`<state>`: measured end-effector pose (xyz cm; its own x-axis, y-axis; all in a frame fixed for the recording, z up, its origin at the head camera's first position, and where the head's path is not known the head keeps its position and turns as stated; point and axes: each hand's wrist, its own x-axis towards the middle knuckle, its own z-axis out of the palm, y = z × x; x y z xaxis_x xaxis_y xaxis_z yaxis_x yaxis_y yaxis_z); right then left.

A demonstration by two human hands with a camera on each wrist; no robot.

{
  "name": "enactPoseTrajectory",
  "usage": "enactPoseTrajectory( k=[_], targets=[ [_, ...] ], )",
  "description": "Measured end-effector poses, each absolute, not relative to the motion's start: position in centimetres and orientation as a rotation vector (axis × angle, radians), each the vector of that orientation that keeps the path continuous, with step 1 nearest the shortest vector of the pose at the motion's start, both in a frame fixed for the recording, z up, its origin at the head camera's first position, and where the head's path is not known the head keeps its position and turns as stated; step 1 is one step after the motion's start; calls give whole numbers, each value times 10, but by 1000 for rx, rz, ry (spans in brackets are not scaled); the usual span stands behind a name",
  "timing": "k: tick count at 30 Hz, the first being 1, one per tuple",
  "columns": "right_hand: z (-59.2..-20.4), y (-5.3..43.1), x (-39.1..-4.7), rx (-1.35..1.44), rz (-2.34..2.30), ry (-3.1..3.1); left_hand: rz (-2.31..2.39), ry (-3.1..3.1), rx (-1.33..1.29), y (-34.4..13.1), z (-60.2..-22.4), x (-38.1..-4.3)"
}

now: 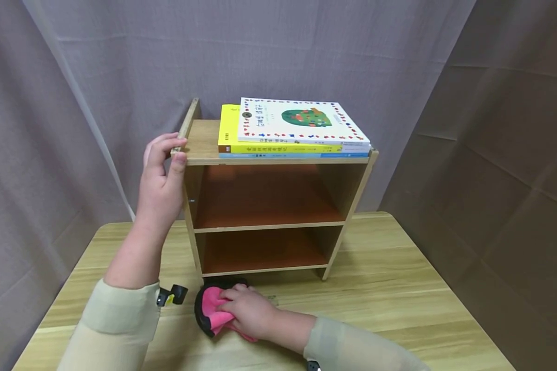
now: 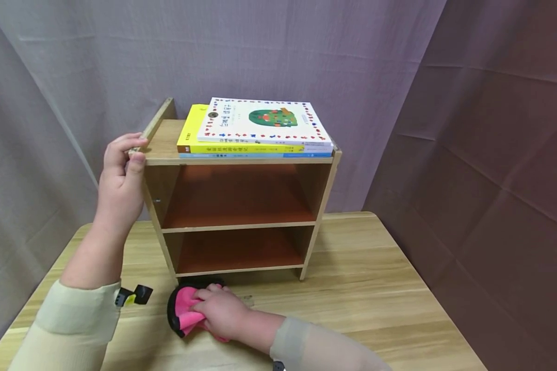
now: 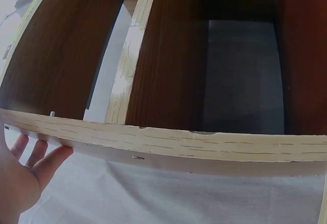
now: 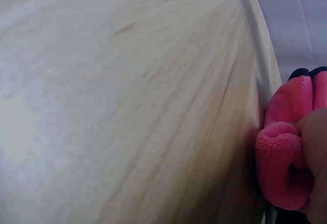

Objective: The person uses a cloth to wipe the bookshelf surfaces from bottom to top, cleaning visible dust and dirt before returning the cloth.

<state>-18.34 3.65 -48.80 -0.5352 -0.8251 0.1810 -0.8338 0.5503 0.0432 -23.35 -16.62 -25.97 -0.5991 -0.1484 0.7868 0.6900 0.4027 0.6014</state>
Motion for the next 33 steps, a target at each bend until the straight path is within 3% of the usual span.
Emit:
enactPoseTrajectory(
  k=[17,33],
  targets=[
    [-474,72,-173,1461,170,-2462,-1311,-1872,-436,-165,-258,-232],
    [-439,118,-163,1442,275,-2432,-1316,-1862,-453,-149,-238,-200]
  ],
)
